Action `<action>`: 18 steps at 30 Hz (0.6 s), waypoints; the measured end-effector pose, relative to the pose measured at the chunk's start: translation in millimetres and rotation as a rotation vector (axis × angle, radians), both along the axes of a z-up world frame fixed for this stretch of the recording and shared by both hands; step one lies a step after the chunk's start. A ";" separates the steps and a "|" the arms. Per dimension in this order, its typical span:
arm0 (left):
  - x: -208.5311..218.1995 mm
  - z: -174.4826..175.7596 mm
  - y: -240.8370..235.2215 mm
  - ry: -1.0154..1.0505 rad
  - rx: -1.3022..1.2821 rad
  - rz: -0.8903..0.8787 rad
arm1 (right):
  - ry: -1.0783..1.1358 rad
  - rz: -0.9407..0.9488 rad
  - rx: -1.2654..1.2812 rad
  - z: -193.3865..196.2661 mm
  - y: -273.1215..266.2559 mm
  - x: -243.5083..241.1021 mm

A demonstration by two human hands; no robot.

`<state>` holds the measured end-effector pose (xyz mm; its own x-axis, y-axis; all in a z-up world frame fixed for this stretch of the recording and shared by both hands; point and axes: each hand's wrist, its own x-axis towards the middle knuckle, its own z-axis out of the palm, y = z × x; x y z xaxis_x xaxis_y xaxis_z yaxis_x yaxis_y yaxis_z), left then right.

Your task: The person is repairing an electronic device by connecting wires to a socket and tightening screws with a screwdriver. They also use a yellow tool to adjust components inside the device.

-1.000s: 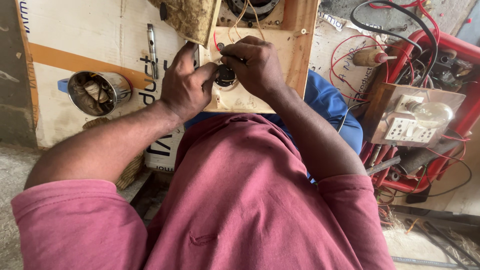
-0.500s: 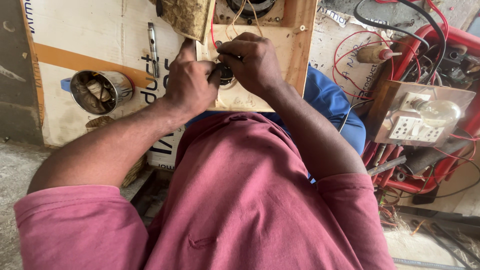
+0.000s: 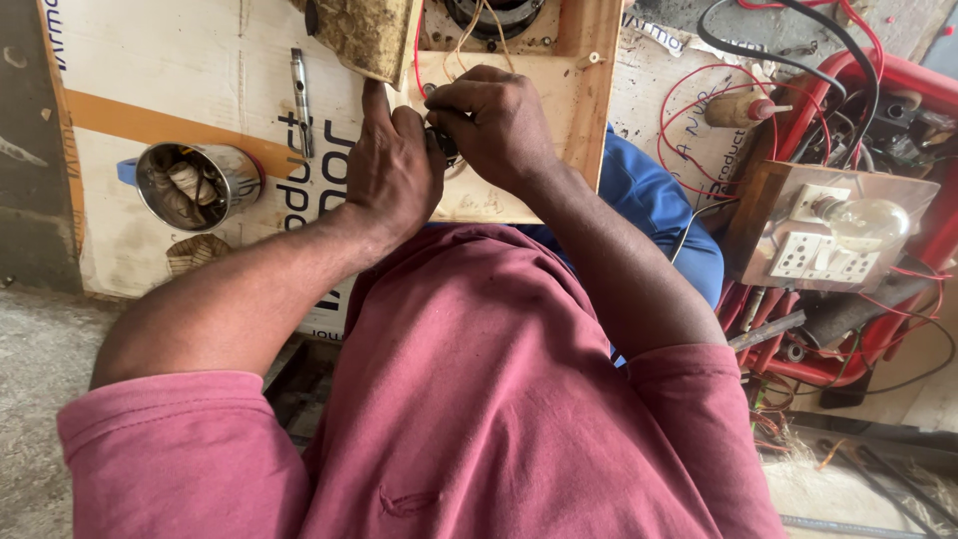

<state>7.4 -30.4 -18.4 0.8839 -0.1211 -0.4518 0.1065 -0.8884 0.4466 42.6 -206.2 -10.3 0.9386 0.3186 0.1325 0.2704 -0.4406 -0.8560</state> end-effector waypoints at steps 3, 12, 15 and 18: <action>1.0 4.6 -2.2 -0.007 0.009 -0.026 | 0.003 0.010 -0.005 1.8 -0.1 0.5; -21.3 24.4 22.2 -0.214 -0.436 0.016 | 0.038 0.059 -0.178 14.6 3.7 5.4; -29.2 26.0 29.4 -0.360 -0.488 -0.040 | 0.061 0.006 -0.271 17.2 13.7 6.8; -40.8 23.9 33.1 -0.369 -0.622 0.049 | 0.099 -0.025 -0.357 15.1 19.6 5.9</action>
